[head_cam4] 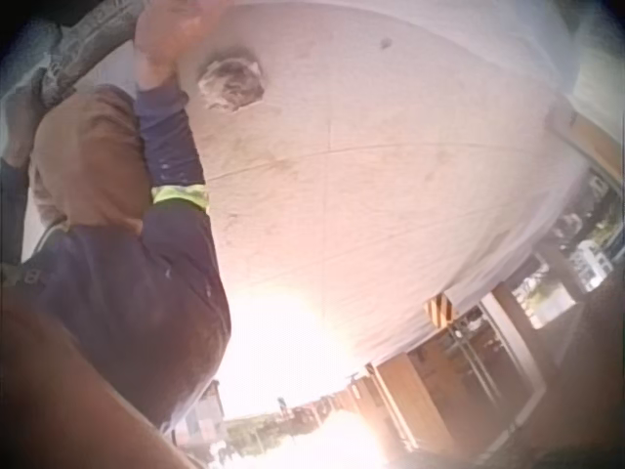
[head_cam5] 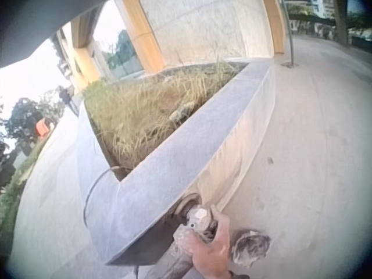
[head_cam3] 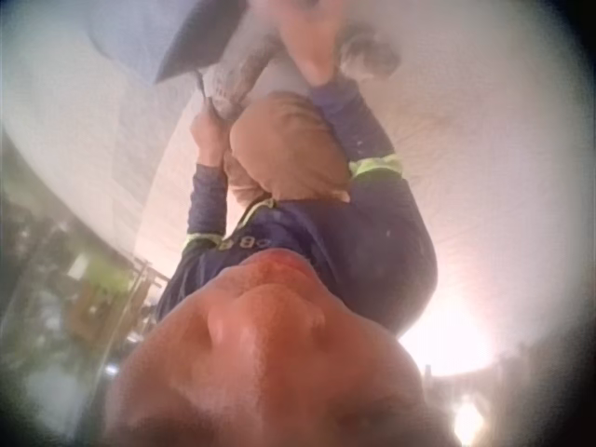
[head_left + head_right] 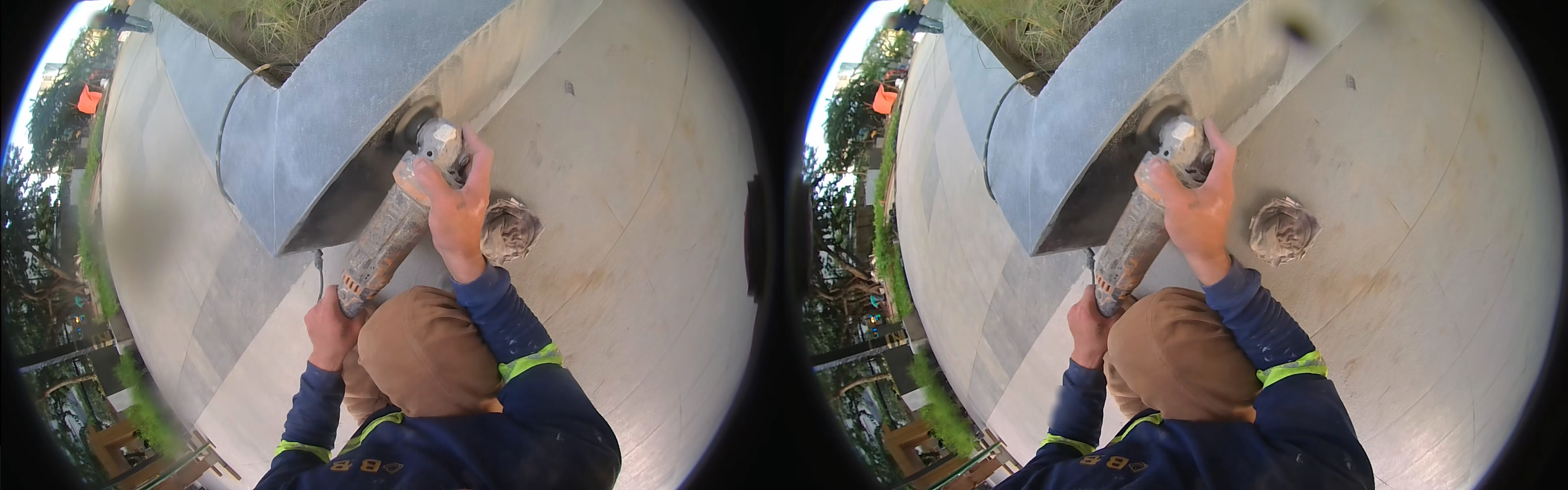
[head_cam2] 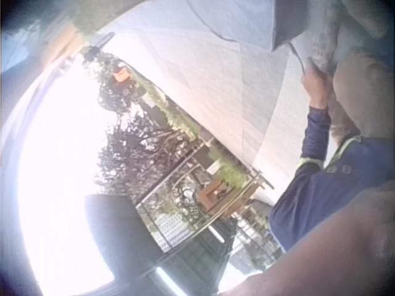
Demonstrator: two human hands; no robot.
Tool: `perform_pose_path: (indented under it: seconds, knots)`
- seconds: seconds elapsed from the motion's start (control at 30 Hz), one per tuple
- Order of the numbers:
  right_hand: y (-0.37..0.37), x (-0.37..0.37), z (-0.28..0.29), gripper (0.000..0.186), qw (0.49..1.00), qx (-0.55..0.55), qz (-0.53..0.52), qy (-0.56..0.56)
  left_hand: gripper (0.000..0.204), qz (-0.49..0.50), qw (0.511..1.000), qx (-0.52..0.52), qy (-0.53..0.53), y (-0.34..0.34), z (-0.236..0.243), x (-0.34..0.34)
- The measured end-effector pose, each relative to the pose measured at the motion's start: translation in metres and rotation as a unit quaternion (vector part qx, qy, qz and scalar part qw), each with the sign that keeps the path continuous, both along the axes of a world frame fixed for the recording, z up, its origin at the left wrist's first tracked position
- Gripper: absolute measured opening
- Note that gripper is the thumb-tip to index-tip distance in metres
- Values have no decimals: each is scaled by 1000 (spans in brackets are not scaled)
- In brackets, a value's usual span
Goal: The person uses an angle grinder to smooth the edge of a concrete planter. They hold the tool with both hands and move it along the curved edge, creating dust as they work.
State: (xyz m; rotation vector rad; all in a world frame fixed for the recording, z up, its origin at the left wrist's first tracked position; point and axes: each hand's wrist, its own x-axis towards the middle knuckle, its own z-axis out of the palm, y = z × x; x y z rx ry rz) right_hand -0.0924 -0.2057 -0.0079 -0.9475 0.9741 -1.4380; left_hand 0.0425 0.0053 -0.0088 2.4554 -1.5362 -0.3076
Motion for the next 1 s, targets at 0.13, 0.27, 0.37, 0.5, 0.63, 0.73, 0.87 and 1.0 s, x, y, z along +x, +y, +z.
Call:
perform_pose_path:
  seconds: [0.13,0.27,0.37,0.5,0.63,0.73,0.87,1.0]
  knots:
    - [0,-1,21,70,999,-34,-6,-11,35,27,999,-16,12,-3,6,2]
    - [0,-1,3,69,1000,-8,-9,24,32,0,1000,-6,5,2,-4,2]
    - [0,-3,3,68,999,-23,-4,22,31,5,1000,-15,17,2,-1,-3]
    - [0,-1,20,68,1000,-19,-1,-8,32,12,1000,-21,2,-2,4,-1]
    - [0,0,-5,69,1000,0,-2,25,32,3,1000,10,5,4,1,-1]
    - [1,-1,15,69,1000,-25,5,6,31,10,1000,-18,7,0,0,-1]
    - [0,1,5,67,999,-24,-15,-14,30,13,1000,-6,-5,-7,2,1]
    - [-4,1,-56,67,997,56,-32,28,30,1,998,56,-10,-12,-34,5]
